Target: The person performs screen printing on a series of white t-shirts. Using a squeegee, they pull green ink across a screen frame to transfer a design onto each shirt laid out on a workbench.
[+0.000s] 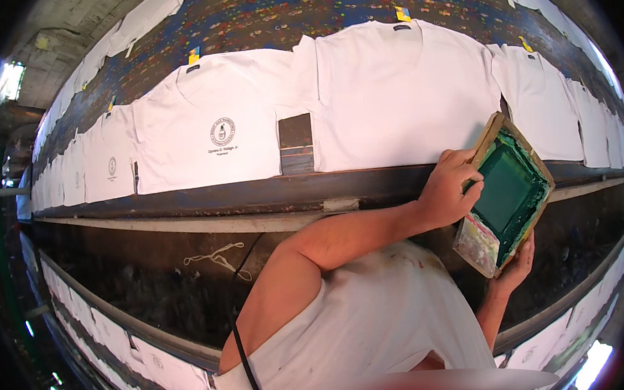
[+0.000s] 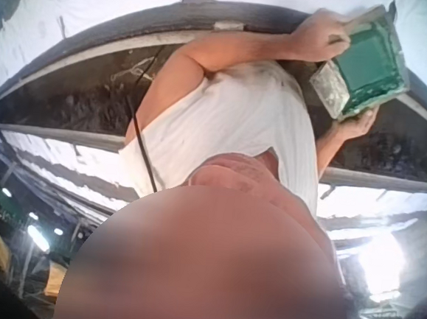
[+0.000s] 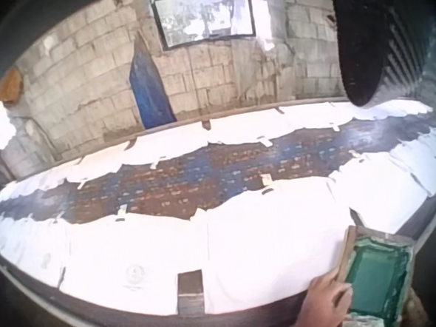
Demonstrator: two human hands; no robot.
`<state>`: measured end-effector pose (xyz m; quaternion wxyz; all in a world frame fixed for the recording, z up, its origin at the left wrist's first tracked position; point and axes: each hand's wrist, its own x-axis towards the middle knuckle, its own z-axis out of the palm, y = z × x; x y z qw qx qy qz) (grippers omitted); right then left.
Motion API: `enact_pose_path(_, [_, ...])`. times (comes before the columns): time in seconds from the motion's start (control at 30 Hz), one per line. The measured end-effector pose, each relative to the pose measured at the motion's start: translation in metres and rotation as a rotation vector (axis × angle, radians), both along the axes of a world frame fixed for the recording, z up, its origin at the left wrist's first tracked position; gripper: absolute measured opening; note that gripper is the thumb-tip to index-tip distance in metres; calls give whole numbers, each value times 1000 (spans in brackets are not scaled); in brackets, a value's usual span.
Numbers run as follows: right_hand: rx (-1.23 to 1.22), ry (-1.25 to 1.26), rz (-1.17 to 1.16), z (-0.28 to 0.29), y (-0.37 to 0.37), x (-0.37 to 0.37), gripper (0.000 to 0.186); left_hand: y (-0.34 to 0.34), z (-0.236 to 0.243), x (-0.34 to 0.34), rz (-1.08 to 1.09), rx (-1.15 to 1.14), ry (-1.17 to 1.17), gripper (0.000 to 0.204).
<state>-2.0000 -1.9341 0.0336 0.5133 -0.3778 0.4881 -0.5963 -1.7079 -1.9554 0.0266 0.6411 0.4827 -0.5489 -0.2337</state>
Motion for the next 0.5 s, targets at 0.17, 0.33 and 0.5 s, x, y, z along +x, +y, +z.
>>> enact_pose_path(0.17, [-6, -14, 28, -4, -47, -28, 54, -39, -11, -25, 53, 17, -20, 20])
enact_pose_path(0.33, [-45, 54, 54, -15, -124, -68, 50, -76, -12, -61, 136, 70, -84, 31])
enact_pose_path(0.5, [-117, 128, 206, -12, -189, -79, 47, -89, -2, -72, 240, 144, -128, 38])
